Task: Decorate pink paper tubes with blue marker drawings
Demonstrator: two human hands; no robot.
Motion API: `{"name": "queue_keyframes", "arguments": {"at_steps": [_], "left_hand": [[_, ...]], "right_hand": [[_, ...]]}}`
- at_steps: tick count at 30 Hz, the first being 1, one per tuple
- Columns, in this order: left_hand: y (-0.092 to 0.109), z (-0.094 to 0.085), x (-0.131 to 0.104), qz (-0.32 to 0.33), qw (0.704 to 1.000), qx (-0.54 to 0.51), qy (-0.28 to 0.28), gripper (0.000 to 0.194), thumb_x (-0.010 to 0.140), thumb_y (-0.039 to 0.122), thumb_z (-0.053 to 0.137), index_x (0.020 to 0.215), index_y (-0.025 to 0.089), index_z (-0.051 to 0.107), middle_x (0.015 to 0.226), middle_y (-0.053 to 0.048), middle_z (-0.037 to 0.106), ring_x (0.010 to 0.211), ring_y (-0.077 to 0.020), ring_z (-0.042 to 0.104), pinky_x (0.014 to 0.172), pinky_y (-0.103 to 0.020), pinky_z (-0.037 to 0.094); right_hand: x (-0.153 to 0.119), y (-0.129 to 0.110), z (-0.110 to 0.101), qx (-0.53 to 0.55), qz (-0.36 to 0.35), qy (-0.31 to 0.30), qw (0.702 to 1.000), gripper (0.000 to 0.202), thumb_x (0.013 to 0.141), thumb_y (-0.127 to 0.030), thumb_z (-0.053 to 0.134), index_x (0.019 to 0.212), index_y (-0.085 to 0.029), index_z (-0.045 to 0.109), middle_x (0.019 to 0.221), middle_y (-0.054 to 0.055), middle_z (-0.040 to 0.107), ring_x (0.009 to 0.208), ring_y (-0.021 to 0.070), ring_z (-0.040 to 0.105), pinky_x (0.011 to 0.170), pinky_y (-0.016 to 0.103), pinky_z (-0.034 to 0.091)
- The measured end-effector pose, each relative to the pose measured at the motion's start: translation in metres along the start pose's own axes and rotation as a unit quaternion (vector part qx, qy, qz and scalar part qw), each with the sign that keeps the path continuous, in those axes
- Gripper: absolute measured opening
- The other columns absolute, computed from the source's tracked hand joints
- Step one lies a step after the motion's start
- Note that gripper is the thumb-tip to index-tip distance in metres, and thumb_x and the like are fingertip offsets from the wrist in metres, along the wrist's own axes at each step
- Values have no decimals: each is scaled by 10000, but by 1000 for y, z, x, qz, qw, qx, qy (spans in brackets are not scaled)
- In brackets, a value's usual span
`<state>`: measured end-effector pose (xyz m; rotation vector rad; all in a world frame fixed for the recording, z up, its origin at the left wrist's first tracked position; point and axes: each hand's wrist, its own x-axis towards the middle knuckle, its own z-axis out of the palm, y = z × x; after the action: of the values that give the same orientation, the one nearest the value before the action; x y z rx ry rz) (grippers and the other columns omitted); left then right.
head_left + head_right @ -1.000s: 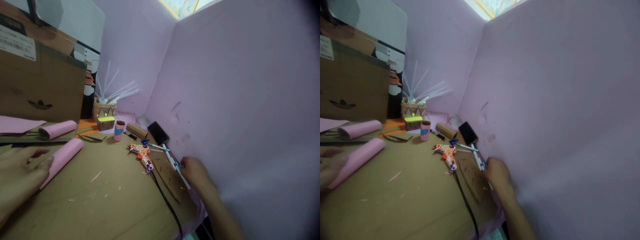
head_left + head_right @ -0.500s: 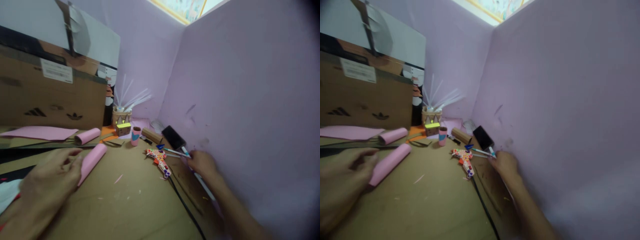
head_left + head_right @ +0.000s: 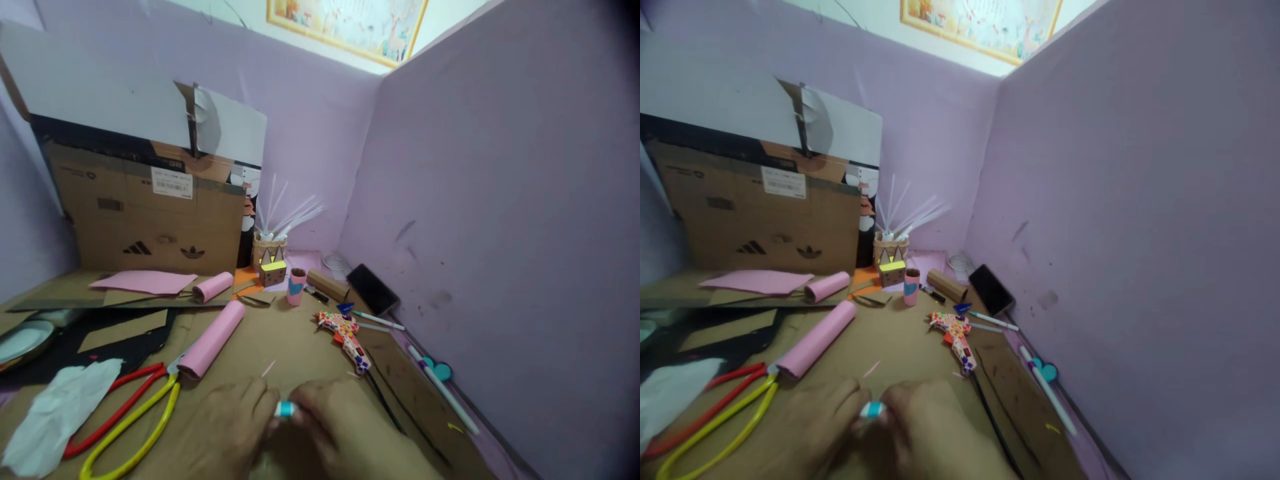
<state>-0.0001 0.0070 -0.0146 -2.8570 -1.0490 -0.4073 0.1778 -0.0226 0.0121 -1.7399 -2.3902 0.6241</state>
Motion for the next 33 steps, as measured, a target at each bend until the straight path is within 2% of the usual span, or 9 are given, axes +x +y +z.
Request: {"name": "queue_keyframes", "arguments": {"at_steps": [6, 12, 15, 18, 20, 23, 26, 30, 33], "left_hand": [[-26, -12, -14, -17, 999, -41, -19, 191, 763, 124, 460, 747, 255, 598, 654, 8, 637, 583, -156, 564, 551, -233, 395], [-31, 2, -7, -96, 995, -7, -33, 285, 871, 203, 340, 835, 224, 622, 766, -48, 654, 693, -197, 609, 590, -283, 431], [-24, 6, 0, -119, 991, -11, -59, 274, 853, 224, 379, 994, 234, 613, 954, -68, 647, 769, -209, 622, 620, -298, 456], [-34, -3, 9, -176, 984, 9, -10, 330, 865, 299, 345, 1079, 223, 584, 1104, -106, 608, 882, -230, 616, 694, -324, 462], [-49, -13, 19, -308, 949, 64, 13, 395, 876, 352, 286, 1132, 205, 549, 1100, -132, 611, 890, -287, 614, 623, -352, 450], [-73, -22, 37, -402, 913, 47, -60, 449, 792, 421, 394, 1088, 122, 552, 983, -195, 652, 904, -373, 610, 633, -400, 441], [-91, -21, 49, -432, 895, -36, -109, 420, 699, 395, 494, 1016, 139, 599, 950, -200, 676, 900, -399, 615, 677, -427, 432], [-95, -22, 47, -444, 888, -97, -67, 385, 684, 371, 516, 998, 186, 638, 949, -165, 692, 890, -394, 620, 699, -443, 435], [-79, -23, 40, -403, 852, -330, 61, 424, 668, 368, 596, 1033, 158, 644, 1003, -142, 686, 941, -348, 610, 777, -402, 447]], "right_hand": [[3, 25, 9, 188, 47, -59, 979, 272, 814, -457, 502, 743, -240, 650, 623, 3, 585, 548, 133, 488, 492, 231, 286], [7, 69, -15, 518, 60, -27, 853, 530, 758, -616, 500, 934, -138, 645, 497, -81, 368, 360, 35, 204, 365, 182, 147], [15, 67, -18, 600, 18, 74, 797, 524, 745, -488, 614, 1198, -233, 546, 654, -44, 513, 350, 24, 283, 325, 161, 182], [25, 60, -20, 654, -32, 152, 740, 354, 712, -359, 682, 1045, -240, 663, 760, -12, 557, 381, 30, 397, 318, 165, 270], [31, 54, -26, 690, -60, 172, 700, 218, 701, -302, 690, 892, -200, 714, 718, -2, 586, 407, 48, 466, 358, 178, 348], [41, 46, -35, 750, -111, 157, 633, 230, 741, -316, 632, 924, -192, 695, 750, 54, 684, 603, 142, 625, 581, 260, 494], [50, 40, -36, 784, -177, 161, 573, 304, 734, -355, 597, 992, -203, 646, 910, 102, 728, 871, 229, 661, 836, 378, 466], [62, 41, -20, 756, -176, 207, 596, 353, 657, -157, 652, 979, -259, 553, 1057, 62, 703, 1017, 232, 620, 919, 399, 390], [69, 37, -5, 713, -159, 228, 644, 375, 667, -136, 683, 963, -267, 492, 1082, 49, 681, 1071, 233, 588, 925, 397, 369]]}}
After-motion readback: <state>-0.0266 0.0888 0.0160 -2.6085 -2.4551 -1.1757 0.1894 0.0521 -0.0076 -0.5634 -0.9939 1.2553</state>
